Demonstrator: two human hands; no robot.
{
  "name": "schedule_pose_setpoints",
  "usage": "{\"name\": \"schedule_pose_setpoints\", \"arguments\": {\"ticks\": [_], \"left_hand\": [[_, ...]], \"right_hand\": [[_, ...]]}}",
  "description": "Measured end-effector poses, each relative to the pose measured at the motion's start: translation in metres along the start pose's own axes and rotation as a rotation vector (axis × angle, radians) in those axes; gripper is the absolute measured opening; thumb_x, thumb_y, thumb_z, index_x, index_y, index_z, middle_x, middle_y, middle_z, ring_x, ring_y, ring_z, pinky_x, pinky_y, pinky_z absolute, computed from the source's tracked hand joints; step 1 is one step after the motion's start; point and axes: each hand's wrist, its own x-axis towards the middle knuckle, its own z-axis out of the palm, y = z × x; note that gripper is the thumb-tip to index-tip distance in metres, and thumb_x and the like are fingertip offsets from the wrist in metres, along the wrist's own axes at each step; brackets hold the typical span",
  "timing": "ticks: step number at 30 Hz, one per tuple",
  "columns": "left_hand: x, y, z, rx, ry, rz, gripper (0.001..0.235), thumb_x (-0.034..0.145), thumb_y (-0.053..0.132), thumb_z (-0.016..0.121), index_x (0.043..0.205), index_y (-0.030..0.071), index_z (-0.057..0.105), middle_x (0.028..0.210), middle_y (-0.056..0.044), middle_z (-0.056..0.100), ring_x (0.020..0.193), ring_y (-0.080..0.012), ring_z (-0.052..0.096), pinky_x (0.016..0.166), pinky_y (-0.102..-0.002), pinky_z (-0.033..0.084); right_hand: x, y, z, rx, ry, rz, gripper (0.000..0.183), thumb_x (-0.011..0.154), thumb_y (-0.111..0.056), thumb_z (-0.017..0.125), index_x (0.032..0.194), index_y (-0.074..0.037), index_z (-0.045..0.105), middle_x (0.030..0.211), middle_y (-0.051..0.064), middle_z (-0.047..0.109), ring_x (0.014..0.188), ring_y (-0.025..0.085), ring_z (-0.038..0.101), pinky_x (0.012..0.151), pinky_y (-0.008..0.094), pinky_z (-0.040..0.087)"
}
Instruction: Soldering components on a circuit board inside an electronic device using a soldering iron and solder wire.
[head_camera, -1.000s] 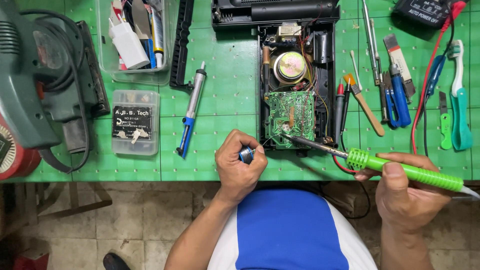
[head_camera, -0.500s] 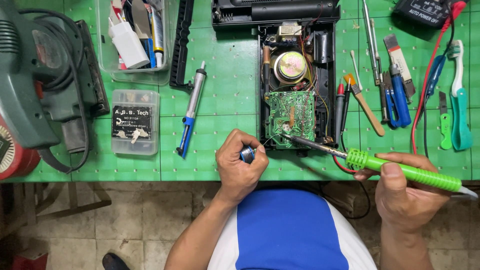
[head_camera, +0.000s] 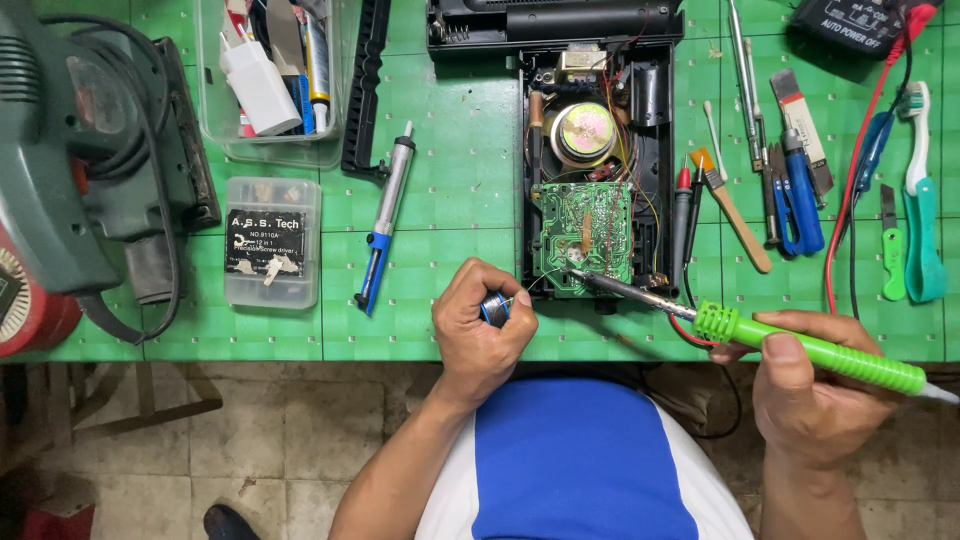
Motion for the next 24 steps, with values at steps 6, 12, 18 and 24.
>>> {"name": "schedule_pose_setpoints", "arguments": {"ticks": [6, 12, 18, 24], "left_hand": [[0.0004, 0.0001, -0.0001, 0.002, -0.002, 0.013, 0.009, 0.083, 0.004, 0.063, 0.078, 0.009, 0.056, 0.073, -0.002, 0.054, 0.066, -0.0148, 0.051, 0.059, -0.030, 0.042], [0.0005, 0.0015, -0.0007, -0.011, 0.011, 0.005, 0.009, 0.083, 0.005, 0.062, 0.078, 0.009, 0.056, 0.073, -0.002, 0.054, 0.065, -0.0150, 0.051, 0.059, -0.030, 0.041], [-0.0006, -0.0003, -0.0024, -0.043, 0.008, 0.011, 0.008, 0.082, 0.003, 0.061, 0.078, 0.008, 0.056, 0.074, -0.003, 0.054, 0.066, -0.0158, 0.051, 0.061, -0.030, 0.042], [-0.0011, -0.0005, -0.0033, -0.045, -0.016, 0.015, 0.010, 0.083, 0.003, 0.061, 0.078, 0.009, 0.055, 0.074, -0.003, 0.053, 0.066, -0.0158, 0.049, 0.059, -0.030, 0.040]], "right_hand": [[-0.0006, -0.0008, -0.0005, -0.027, 0.011, 0.018, 0.031, 0.097, -0.021, 0.067, 0.105, 0.008, 0.060, 0.098, 0.024, 0.064, 0.070, 0.040, 0.070, 0.060, 0.044, 0.064], [-0.0009, 0.0008, -0.0011, -0.016, -0.005, -0.010, 0.029, 0.098, -0.018, 0.066, 0.104, 0.009, 0.058, 0.098, 0.025, 0.064, 0.070, 0.040, 0.069, 0.060, 0.044, 0.064], [-0.0010, -0.0011, -0.0028, -0.120, 0.073, 0.023, 0.033, 0.095, -0.027, 0.066, 0.101, 0.006, 0.061, 0.090, 0.020, 0.062, 0.070, 0.039, 0.071, 0.055, 0.040, 0.057], [-0.0006, -0.0008, -0.0076, -0.116, 0.069, 0.040, 0.034, 0.094, -0.027, 0.066, 0.102, 0.006, 0.060, 0.093, 0.019, 0.063, 0.069, 0.038, 0.070, 0.054, 0.039, 0.056]]}}
